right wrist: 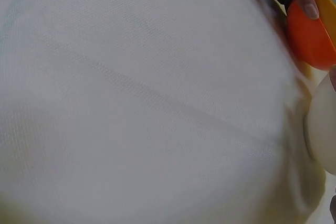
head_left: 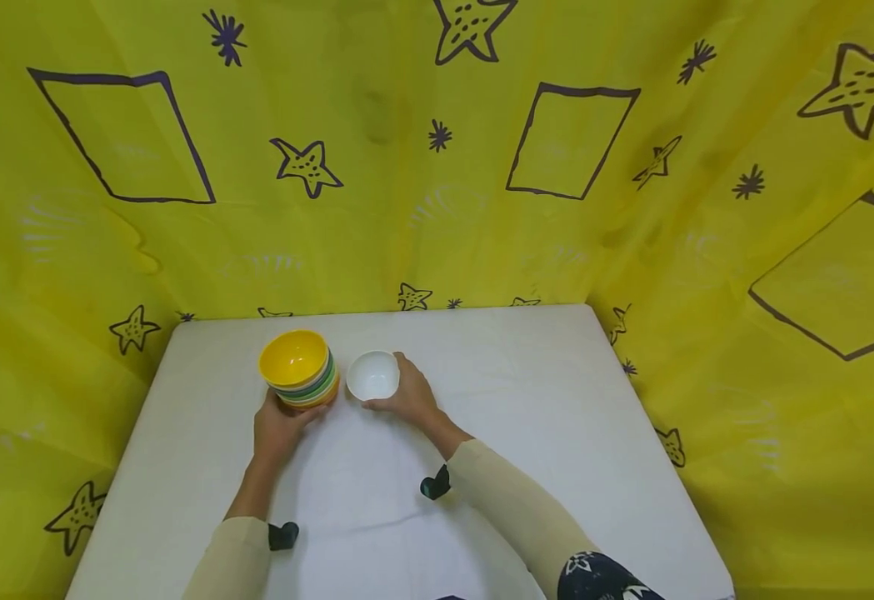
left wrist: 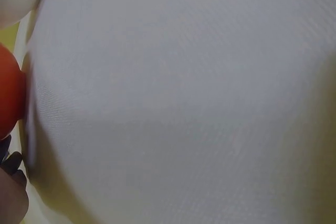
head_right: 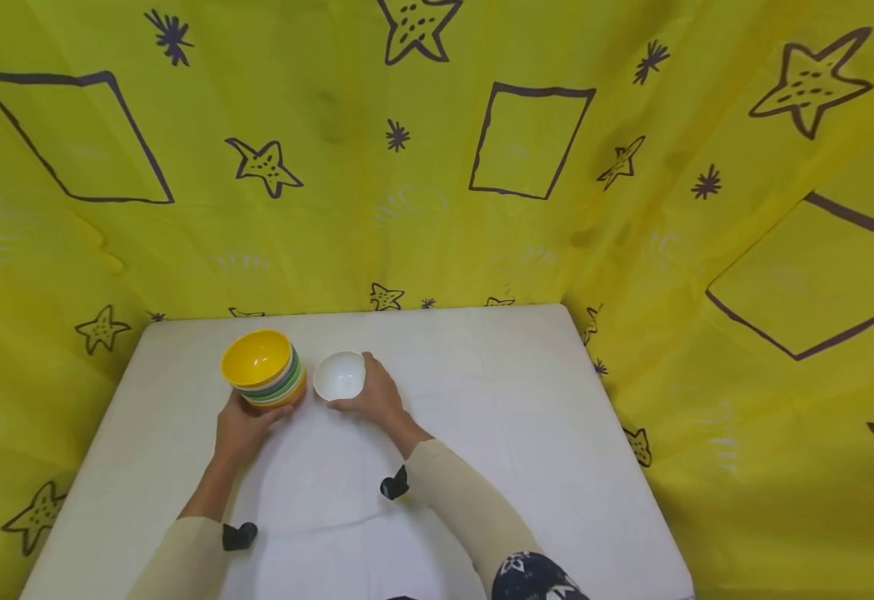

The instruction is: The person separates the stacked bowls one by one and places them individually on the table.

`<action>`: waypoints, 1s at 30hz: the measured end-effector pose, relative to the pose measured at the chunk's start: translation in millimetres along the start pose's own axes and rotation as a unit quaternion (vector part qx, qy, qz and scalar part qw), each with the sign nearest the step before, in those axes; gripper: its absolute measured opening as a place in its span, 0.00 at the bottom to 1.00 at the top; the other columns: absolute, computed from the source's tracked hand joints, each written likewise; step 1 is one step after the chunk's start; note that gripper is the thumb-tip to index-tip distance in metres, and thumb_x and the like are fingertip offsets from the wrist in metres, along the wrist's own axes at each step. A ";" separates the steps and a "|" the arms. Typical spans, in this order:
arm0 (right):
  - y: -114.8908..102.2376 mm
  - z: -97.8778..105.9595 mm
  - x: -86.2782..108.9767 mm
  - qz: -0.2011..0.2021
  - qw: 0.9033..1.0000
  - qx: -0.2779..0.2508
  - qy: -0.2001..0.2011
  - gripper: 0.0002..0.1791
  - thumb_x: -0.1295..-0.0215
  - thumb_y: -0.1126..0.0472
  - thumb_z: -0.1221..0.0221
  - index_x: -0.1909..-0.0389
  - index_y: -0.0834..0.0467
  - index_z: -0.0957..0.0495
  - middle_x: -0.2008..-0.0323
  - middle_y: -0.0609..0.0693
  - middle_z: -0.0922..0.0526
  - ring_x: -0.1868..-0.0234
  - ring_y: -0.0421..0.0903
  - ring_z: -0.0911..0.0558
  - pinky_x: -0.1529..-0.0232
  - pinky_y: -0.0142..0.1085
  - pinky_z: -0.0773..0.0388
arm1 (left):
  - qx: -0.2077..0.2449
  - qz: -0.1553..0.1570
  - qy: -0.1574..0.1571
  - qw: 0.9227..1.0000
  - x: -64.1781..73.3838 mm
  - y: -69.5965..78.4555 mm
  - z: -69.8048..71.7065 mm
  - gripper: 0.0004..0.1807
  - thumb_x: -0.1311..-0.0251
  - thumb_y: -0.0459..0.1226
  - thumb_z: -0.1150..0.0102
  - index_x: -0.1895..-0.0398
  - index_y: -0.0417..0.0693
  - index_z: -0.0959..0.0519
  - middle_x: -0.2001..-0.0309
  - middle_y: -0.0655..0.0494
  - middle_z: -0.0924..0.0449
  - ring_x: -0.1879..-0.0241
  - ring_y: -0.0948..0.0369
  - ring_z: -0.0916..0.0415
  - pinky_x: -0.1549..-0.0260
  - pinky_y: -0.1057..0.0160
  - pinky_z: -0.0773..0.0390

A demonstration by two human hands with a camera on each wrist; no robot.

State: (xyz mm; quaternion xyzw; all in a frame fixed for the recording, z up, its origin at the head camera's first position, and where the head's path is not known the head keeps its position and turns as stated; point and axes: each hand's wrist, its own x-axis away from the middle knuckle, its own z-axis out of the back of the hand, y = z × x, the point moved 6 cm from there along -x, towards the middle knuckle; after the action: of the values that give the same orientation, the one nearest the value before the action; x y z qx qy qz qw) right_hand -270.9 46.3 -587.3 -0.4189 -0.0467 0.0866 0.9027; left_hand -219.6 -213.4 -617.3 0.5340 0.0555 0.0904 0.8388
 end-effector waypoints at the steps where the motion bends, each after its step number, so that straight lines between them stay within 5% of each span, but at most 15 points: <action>1: -0.5 -0.5 0.2 -0.001 1.000 0.000 -0.002 0.57 0.55 0.45 0.16 0.26 0.58 0.34 0.37 0.54 0.22 0.37 0.52 0.22 0.37 0.48 0.22 | 0.000 0.000 0.000 1.000 0.1 -0.3 0.4 0.51 0.47 0.45 0.16 0.27 0.35 0.36 0.33 0.35 0.26 0.30 0.41 0.31 0.27 0.42 0.37; 7: 0.5 0.3 3.0 -0.020 1.000 0.013 -0.016 0.67 0.52 0.41 0.18 0.18 0.62 0.45 0.26 0.60 0.31 0.28 0.58 0.28 0.31 0.53 0.28 | 0.006 0.002 -0.006 1.000 3.5 1.4 -0.1 0.51 0.47 0.45 0.16 0.26 0.35 0.36 0.33 0.34 0.26 0.30 0.41 0.31 0.27 0.43 0.37; 20: -2.1 3.5 1.6 -0.027 0.999 0.020 -0.019 0.71 0.51 0.33 0.22 0.16 0.60 0.51 0.20 0.58 0.39 0.25 0.56 0.32 0.29 0.54 0.30 | 0.006 -0.002 -0.002 1.000 6.5 3.5 -1.6 0.51 0.47 0.44 0.17 0.26 0.36 0.37 0.32 0.35 0.26 0.29 0.41 0.32 0.26 0.43 0.38; 30: -36.7 8.3 -8.9 0.027 0.997 0.076 0.002 0.70 0.51 0.31 0.24 0.15 0.52 0.51 0.17 0.54 0.44 0.20 0.53 0.40 0.27 0.55 0.34 | 0.006 -0.013 -0.008 1.000 8.2 5.0 -1.9 0.49 0.46 0.44 0.17 0.26 0.37 0.36 0.32 0.35 0.26 0.30 0.40 0.32 0.27 0.42 0.37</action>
State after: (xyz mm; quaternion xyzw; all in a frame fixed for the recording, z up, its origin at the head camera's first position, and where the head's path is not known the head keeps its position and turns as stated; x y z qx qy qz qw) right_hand -276.6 27.6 -554.0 -0.3508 -0.0266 0.1133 0.9292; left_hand -212.4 -207.9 -613.5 0.5390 0.0566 0.0752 0.8370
